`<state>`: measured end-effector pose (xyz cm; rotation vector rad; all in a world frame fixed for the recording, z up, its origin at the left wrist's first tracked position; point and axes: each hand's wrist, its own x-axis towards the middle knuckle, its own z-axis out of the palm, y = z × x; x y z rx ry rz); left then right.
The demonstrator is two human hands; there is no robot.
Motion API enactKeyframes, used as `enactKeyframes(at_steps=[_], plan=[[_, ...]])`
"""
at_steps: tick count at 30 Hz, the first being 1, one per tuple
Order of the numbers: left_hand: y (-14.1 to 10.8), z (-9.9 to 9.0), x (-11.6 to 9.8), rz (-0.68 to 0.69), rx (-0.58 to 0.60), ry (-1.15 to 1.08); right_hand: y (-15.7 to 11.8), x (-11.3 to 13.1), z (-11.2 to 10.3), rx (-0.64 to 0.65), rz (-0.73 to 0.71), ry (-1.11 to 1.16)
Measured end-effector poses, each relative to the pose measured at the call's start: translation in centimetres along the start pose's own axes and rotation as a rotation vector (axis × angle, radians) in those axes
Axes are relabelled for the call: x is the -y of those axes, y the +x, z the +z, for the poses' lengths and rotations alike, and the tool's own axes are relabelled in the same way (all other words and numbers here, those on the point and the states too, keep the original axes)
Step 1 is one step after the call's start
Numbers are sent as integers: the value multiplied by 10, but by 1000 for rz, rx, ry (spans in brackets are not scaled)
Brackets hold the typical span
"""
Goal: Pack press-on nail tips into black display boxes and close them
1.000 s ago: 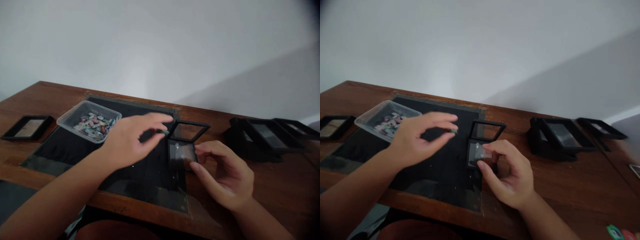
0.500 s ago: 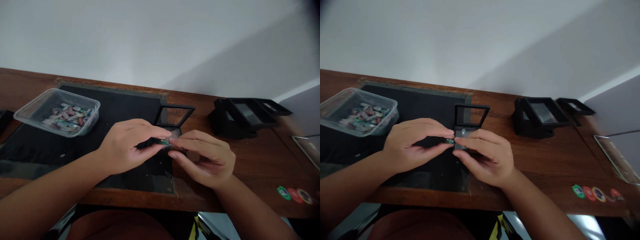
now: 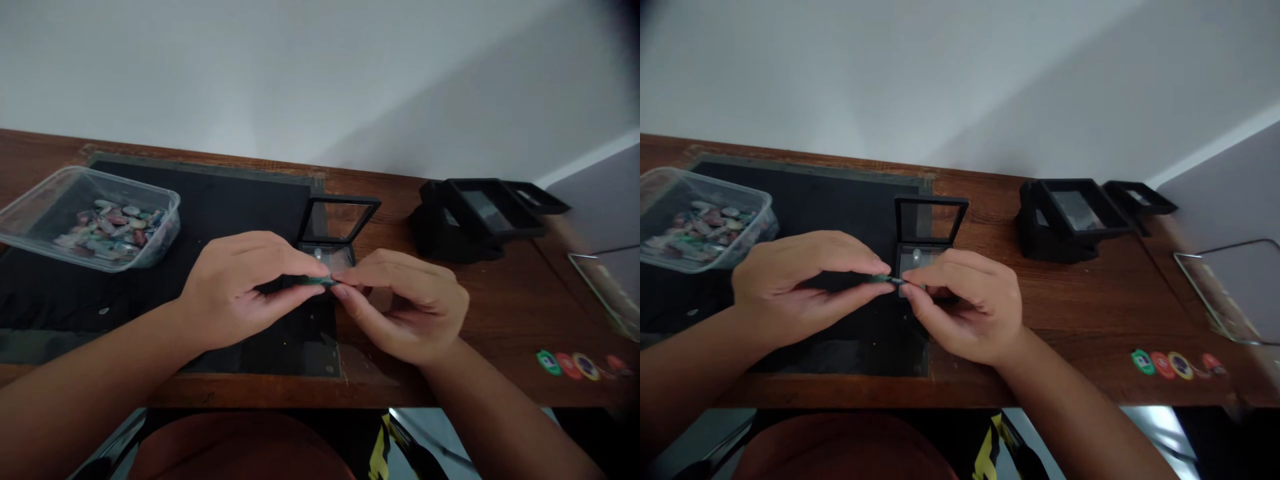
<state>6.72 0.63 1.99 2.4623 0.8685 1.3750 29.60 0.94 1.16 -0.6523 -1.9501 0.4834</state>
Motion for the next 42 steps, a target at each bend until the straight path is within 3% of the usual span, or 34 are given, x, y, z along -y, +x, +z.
enactKeyframes(at_steps=[5, 12, 17, 21, 27, 33, 38, 42], plan=[[0, 1, 0, -146, -69, -41, 2, -1, -5, -33, -27, -71], [1, 0, 3, -160, -116, -9, 0, -11, -14, -55, 100, -205], [3, -5, 2, -102, -71, 49, -2, -20, -15, 27, 193, -257], [1, -5, 3, -134, -65, 84, -1, -23, -13, 35, 284, -355], [-1, -6, -4, -114, -89, 12, -3, -30, -10, 181, 360, -452], [4, -5, 2, -33, -178, 76, -3, -29, -5, 164, 337, -230], [5, -3, 10, 63, -136, 96, -3, -14, 12, 39, 156, 92], [5, -1, 11, 5, -166, 83, -3, -5, 13, 49, 17, 24]])
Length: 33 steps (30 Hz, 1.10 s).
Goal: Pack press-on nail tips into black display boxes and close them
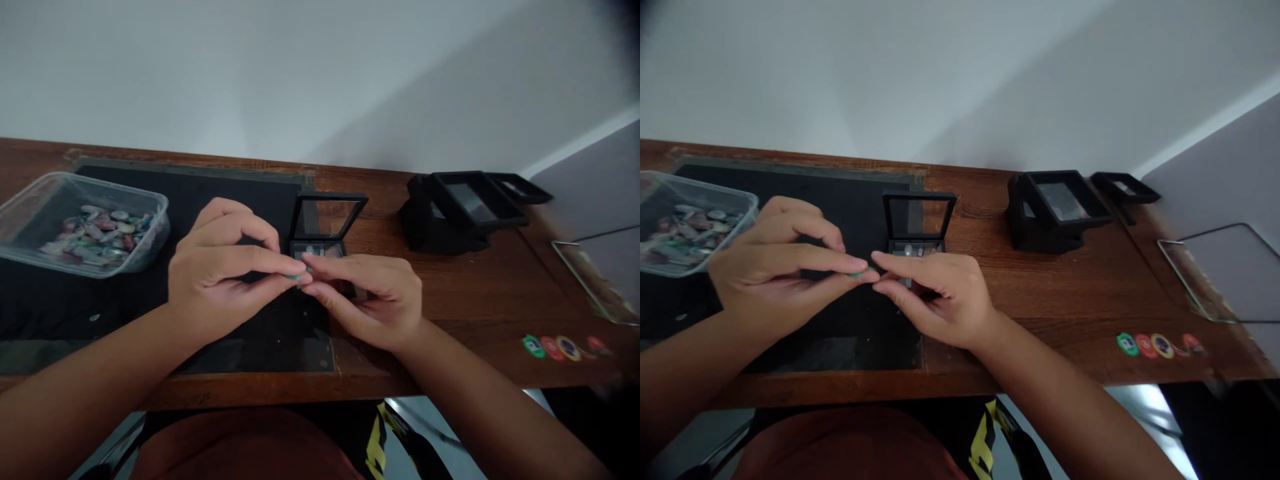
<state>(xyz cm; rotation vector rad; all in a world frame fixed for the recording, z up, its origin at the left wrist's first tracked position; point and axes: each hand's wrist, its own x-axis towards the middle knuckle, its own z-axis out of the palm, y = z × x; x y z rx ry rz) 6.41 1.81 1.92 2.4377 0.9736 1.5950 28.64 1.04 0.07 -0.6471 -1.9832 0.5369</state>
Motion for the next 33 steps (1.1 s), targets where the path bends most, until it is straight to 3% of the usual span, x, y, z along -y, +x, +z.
enactKeyframes(at_steps=[10, 16, 25, 33], plan=[[-11, 5, 0, -334, 103, -295, -1, 3, -2, -5, 16, -39], [-11, 7, 5, -281, 171, -527, 1, -6, -7, 61, -108, 82], [-14, 12, 7, -392, 269, -617, 2, -11, -11, 73, -301, -67], [-13, 11, 7, -477, 288, -633, -1, -6, -10, 76, -169, 16]])
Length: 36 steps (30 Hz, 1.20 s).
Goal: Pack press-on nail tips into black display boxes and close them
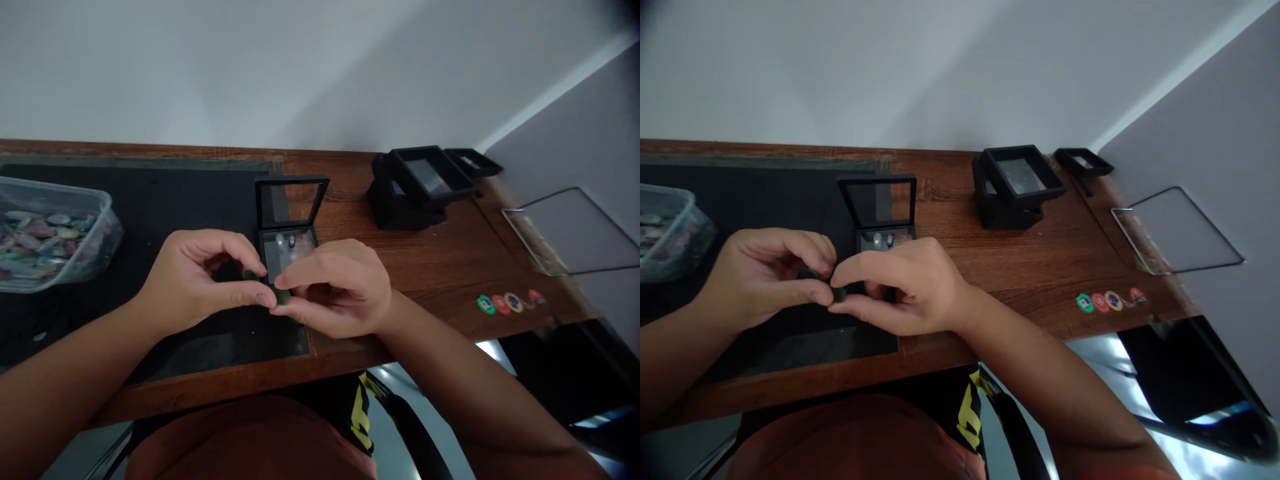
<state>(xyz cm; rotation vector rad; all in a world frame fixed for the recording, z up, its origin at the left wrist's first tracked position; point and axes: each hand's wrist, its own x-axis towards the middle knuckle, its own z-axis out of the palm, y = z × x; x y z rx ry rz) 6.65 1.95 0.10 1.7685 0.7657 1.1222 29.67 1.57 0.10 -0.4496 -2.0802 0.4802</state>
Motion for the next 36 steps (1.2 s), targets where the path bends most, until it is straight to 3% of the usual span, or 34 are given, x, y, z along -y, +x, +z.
enactKeyframes(at_steps=[6, 18, 22, 27, 36], plan=[[1, -4, 0, 1, -91, 35, 3, 2, -15, 39, 65, 130], [5, -13, -2, -45, -354, 285, -1, -16, -26, 172, 275, 15], [-1, -12, 1, -38, -318, 345, -2, -16, -25, 110, 282, 5], [-3, -4, -3, -6, -133, 341, -2, -12, -13, -5, 186, 9], [-3, -1, -3, 216, -63, 381, -1, -6, -4, 29, 74, 9]])
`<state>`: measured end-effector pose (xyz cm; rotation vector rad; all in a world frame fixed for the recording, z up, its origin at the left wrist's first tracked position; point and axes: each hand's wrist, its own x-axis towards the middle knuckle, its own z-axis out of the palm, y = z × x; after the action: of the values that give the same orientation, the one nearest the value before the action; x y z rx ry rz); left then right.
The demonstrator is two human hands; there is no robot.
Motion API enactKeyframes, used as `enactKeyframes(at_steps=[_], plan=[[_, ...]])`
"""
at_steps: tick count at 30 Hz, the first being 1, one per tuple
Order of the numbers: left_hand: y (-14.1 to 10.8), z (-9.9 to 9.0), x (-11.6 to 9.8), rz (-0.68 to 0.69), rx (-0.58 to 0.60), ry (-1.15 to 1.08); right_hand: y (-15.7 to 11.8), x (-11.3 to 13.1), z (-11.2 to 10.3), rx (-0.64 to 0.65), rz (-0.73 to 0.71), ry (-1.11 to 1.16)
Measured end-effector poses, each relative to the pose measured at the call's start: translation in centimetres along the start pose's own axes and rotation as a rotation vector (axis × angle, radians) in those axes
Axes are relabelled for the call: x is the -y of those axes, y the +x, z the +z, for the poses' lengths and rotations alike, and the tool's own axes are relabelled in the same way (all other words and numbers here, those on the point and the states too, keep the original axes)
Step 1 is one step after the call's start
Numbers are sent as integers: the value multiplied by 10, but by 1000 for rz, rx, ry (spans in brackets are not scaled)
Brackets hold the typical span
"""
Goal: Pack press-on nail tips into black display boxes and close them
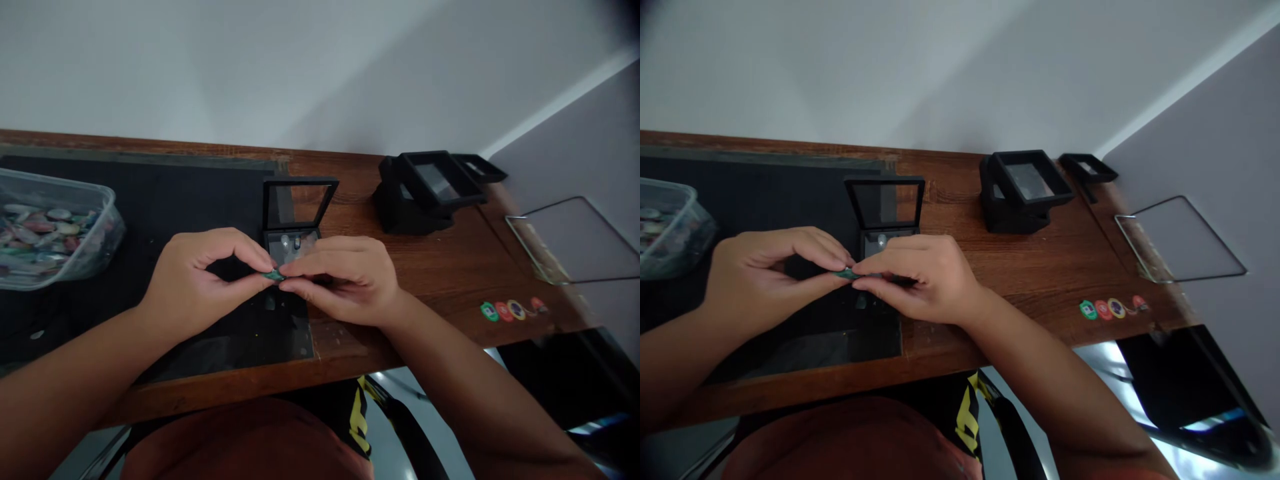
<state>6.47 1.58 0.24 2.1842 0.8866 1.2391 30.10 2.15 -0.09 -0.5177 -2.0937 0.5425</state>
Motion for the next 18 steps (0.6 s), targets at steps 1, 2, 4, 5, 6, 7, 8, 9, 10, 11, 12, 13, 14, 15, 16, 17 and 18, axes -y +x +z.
enactKeyframes(at_steps=[1, 2, 4, 5, 6, 7, 8, 9, 10, 11, 12, 13, 14, 15, 16, 17, 18], plan=[[-1, 0, 0, 4, -4, -1, 0, 0, 0, -3, 9, 1], [-1, 1, 0, -1, -11, 2, 0, 0, 0, -5, 22, 4], [-2, 2, 0, -15, -25, 25, 0, 0, -1, -10, 52, 14], [-3, 2, 0, -3, -31, 42, 0, 0, -1, -9, 60, 20], [-3, 2, -1, 28, -34, 58, 0, 0, -1, -4, 62, 27], [-2, 2, -2, 75, -36, 72, 0, 1, -2, 2, 61, 32], [-1, 2, -3, 119, -37, 90, 0, 1, -1, 7, 59, 38], [0, 1, -5, 150, -32, 117, 0, 1, -1, 13, 61, 45], [1, 0, -7, 171, -23, 155, 0, 1, -1, 16, 71, 51], [2, -1, -10, 190, -15, 202, 0, 2, -1, 14, 90, 59], [3, -2, -12, 204, -7, 254, 0, 2, -1, 11, 117, 71], [3, -3, -14, 217, -3, 305, 0, 3, -1, 6, 147, 82], [4, -4, -15, 233, -3, 348, 0, 3, 0, 1, 178, 90], [4, -4, -16, 245, -6, 384, 0, 4, 0, -7, 206, 96], [4, -5, -16, 256, -9, 412, 0, 4, 0, -12, 226, 100], [4, -6, -17, 272, -8, 431, 0, 5, 0, -15, 233, 102], [4, -6, -16, 288, -5, 443, 1, 5, 0, -14, 228, 99]])
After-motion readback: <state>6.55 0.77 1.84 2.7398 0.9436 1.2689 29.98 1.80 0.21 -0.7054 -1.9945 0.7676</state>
